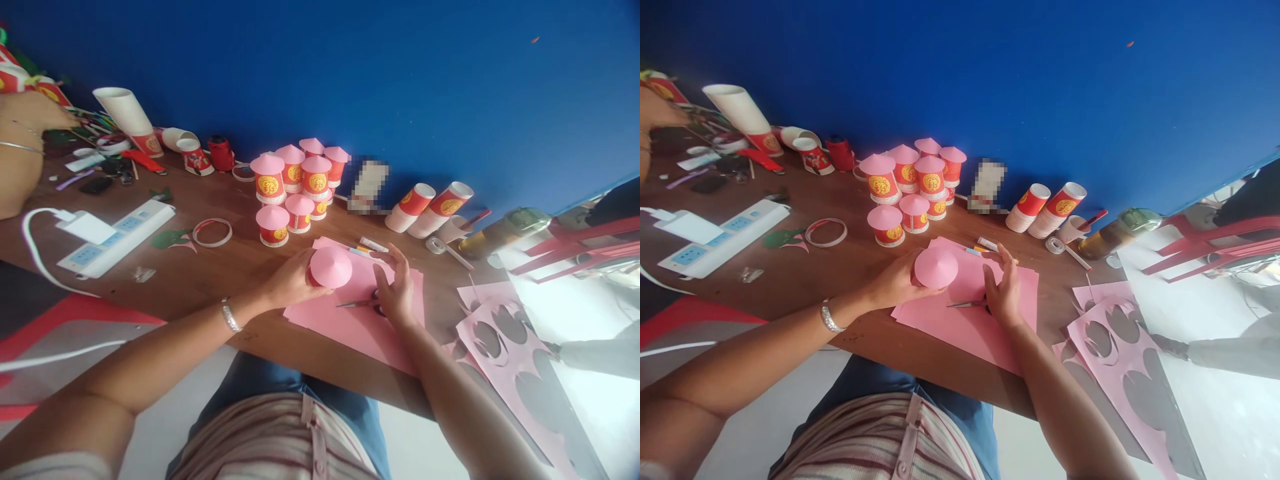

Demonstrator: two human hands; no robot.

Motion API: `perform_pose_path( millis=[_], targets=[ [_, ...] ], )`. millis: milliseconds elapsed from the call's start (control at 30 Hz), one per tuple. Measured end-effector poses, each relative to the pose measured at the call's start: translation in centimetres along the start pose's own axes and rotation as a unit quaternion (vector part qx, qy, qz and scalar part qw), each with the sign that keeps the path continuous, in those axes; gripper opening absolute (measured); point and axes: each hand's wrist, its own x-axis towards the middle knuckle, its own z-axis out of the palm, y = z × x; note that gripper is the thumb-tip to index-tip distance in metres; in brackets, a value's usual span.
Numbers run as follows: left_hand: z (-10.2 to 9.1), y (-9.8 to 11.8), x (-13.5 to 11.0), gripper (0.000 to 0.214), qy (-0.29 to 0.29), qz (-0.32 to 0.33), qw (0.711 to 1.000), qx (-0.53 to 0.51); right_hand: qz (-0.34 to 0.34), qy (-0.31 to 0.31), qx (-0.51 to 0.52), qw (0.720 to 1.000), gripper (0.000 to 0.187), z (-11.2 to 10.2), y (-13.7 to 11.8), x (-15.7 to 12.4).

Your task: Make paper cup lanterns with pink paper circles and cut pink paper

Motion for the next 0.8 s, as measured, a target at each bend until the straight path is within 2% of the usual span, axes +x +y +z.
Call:
perform_pose_path(
  millis=[133,233,500,633,800],
  targets=[
    [-2.4,0.8,-2.0,0.057,0.020,-0.061,0.998,0.011,-0.001,-0.006,-0.006,1.000,0.045,0.2,0.2,0.0],
    [-4.3,0.9,-3.6,0.056,0.073,-0.109,0.991,0.016,0.003,-0.018,-0.008,1.000,0.044,0.3,0.2,0.0],
    [-8.4,-1.7,-6.5,0.050,0.229,-0.173,0.952,0.108,0.035,-0.042,0.003,0.998,0.045,0.5,0.4,-0.2],
    [-8.8,-1.7,-6.4,0.054,0.235,-0.155,0.949,0.143,0.052,-0.053,0.002,0.997,0.045,0.6,0.5,-0.1],
    [-8.0,0.2,-4.4,0.053,0.241,-0.080,0.949,0.188,0.042,-0.059,0.002,0.997,0.042,0.7,0.6,-0.1]
  ],
)
